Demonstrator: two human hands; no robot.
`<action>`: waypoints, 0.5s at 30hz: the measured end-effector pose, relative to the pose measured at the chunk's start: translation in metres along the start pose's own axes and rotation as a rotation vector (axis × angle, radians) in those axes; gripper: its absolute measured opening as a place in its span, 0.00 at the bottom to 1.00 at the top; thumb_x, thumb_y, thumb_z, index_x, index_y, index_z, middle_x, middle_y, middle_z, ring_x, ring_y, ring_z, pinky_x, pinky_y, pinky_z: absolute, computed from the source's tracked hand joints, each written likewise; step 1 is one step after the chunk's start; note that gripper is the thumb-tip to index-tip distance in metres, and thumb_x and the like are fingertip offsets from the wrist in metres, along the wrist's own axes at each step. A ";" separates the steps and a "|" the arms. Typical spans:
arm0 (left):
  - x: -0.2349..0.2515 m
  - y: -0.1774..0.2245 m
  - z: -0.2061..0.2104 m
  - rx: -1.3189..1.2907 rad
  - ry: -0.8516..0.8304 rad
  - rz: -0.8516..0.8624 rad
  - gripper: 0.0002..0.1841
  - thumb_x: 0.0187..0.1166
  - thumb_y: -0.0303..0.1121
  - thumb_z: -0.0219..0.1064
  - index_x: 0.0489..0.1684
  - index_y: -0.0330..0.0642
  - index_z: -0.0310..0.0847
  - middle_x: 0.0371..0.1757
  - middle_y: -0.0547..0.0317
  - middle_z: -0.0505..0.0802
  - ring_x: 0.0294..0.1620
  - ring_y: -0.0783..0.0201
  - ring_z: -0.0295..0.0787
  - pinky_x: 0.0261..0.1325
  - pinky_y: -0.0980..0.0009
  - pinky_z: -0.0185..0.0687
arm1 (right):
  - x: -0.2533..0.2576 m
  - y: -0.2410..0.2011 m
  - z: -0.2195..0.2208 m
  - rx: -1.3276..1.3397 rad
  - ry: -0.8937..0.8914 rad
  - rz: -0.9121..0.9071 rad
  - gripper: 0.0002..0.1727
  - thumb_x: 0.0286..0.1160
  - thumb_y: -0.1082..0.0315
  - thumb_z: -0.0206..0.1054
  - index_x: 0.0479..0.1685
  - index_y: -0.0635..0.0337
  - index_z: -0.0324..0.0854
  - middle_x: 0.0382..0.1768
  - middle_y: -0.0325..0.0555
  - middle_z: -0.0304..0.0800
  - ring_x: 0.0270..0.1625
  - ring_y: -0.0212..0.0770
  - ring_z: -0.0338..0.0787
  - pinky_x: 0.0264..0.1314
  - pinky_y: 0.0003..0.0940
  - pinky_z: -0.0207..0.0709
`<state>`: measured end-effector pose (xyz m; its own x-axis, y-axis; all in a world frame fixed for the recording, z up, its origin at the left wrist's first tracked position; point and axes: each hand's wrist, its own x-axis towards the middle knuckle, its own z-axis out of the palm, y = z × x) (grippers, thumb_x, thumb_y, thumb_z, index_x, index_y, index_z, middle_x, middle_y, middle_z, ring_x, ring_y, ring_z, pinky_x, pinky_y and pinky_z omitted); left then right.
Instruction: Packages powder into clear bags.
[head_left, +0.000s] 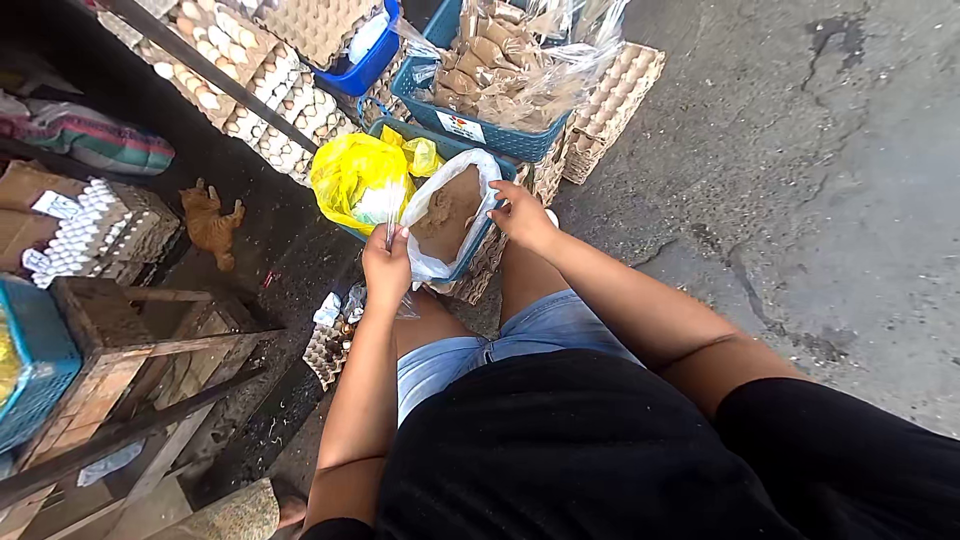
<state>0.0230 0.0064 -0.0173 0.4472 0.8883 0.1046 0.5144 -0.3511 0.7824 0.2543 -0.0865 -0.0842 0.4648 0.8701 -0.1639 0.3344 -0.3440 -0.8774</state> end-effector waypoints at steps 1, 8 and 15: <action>0.002 -0.006 -0.002 -0.020 0.016 -0.002 0.08 0.89 0.35 0.62 0.46 0.41 0.81 0.28 0.61 0.81 0.24 0.72 0.72 0.31 0.73 0.71 | 0.001 -0.001 0.003 -0.006 -0.012 -0.007 0.29 0.83 0.71 0.64 0.85 0.60 0.67 0.71 0.62 0.81 0.63 0.58 0.88 0.66 0.53 0.81; 0.043 -0.060 -0.029 0.306 -0.037 -0.179 0.14 0.90 0.35 0.61 0.52 0.29 0.82 0.46 0.38 0.89 0.50 0.46 0.86 0.60 0.45 0.77 | 0.016 -0.015 0.019 -0.153 -0.106 -0.173 0.19 0.85 0.69 0.62 0.71 0.61 0.81 0.64 0.62 0.85 0.63 0.57 0.88 0.70 0.55 0.78; 0.049 -0.036 -0.035 0.680 0.155 0.120 0.18 0.83 0.26 0.55 0.65 0.32 0.83 0.64 0.32 0.87 0.70 0.32 0.80 0.71 0.36 0.69 | 0.029 -0.023 0.012 -0.195 -0.063 -0.267 0.16 0.88 0.69 0.58 0.67 0.64 0.83 0.57 0.60 0.91 0.61 0.57 0.91 0.71 0.56 0.79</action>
<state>0.0013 0.0729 -0.0187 0.4457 0.8462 0.2921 0.8339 -0.5111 0.2083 0.2506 -0.0491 -0.0740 0.2902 0.9566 0.0270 0.5907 -0.1568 -0.7915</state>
